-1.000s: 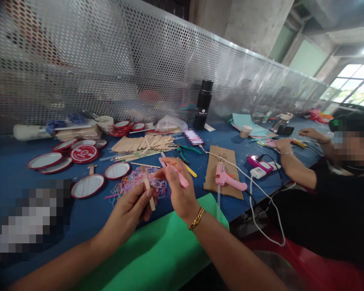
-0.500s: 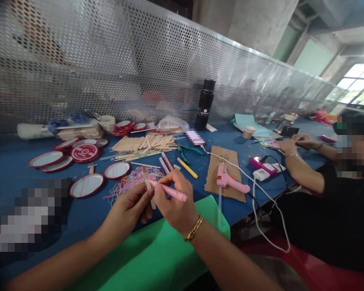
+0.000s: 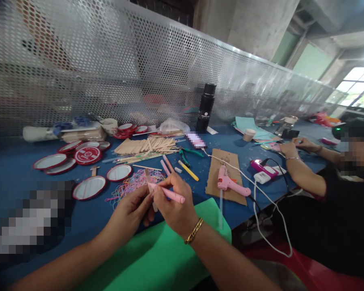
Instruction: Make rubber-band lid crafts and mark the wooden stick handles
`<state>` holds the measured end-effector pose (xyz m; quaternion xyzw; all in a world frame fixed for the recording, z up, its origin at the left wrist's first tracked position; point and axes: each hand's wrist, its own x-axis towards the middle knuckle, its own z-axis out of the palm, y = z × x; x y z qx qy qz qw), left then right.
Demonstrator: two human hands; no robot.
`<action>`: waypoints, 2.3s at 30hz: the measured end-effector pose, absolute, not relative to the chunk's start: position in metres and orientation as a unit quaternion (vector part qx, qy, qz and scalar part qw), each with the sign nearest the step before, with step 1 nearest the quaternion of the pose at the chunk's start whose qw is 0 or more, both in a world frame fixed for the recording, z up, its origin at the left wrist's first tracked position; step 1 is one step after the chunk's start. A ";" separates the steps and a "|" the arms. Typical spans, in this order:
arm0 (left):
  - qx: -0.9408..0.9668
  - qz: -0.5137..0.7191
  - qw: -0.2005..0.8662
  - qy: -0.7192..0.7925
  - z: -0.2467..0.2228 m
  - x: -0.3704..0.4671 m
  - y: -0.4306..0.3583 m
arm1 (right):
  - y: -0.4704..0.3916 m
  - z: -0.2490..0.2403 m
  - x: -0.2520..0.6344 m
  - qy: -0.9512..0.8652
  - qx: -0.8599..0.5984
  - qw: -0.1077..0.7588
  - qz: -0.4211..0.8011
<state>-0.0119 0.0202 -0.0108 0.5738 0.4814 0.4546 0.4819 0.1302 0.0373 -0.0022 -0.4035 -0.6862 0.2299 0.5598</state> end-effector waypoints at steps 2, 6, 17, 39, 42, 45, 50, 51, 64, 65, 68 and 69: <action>0.574 0.457 0.479 0.482 -0.010 -0.012 0.020 | 0.038 -0.002 0.130 -0.686 -0.401 0.560 0.234; 0.568 0.459 0.477 0.488 -0.009 -0.012 0.021 | 0.040 -0.002 0.132 -0.683 -0.416 0.553 0.235; 0.548 0.465 0.497 0.485 -0.008 -0.012 0.021 | 0.037 -0.001 0.131 -0.679 -0.401 0.571 0.229; 0.548 0.465 0.501 0.482 -0.008 -0.012 0.021 | 0.038 -0.001 0.129 -0.675 -0.395 0.567 0.259; 0.547 0.465 0.500 0.484 -0.009 -0.013 0.021 | 0.040 -0.002 0.130 -0.672 -0.412 0.563 0.247; 0.548 0.460 0.499 0.489 -0.010 -0.014 0.022 | 0.041 -0.004 0.132 -0.664 -0.422 0.570 0.236; 0.547 0.466 0.502 0.482 -0.008 -0.012 0.022 | 0.038 -0.003 0.130 -0.670 -0.400 0.574 0.248; 0.547 0.466 0.501 0.483 -0.008 -0.012 0.021 | 0.037 -0.002 0.129 -0.673 -0.395 0.571 0.253; 0.555 0.458 0.495 0.487 -0.010 -0.014 0.023 | 0.039 -0.002 0.133 -0.663 -0.414 0.576 0.237; 0.554 0.459 0.496 0.486 -0.011 -0.014 0.023 | 0.039 -0.001 0.132 -0.665 -0.408 0.578 0.240; 0.553 0.463 0.497 0.483 -0.011 -0.014 0.022 | 0.037 -0.001 0.130 -0.671 -0.400 0.571 0.250; 0.554 0.461 0.497 0.483 -0.011 -0.014 0.022 | 0.038 -0.001 0.129 -0.674 -0.401 0.567 0.253</action>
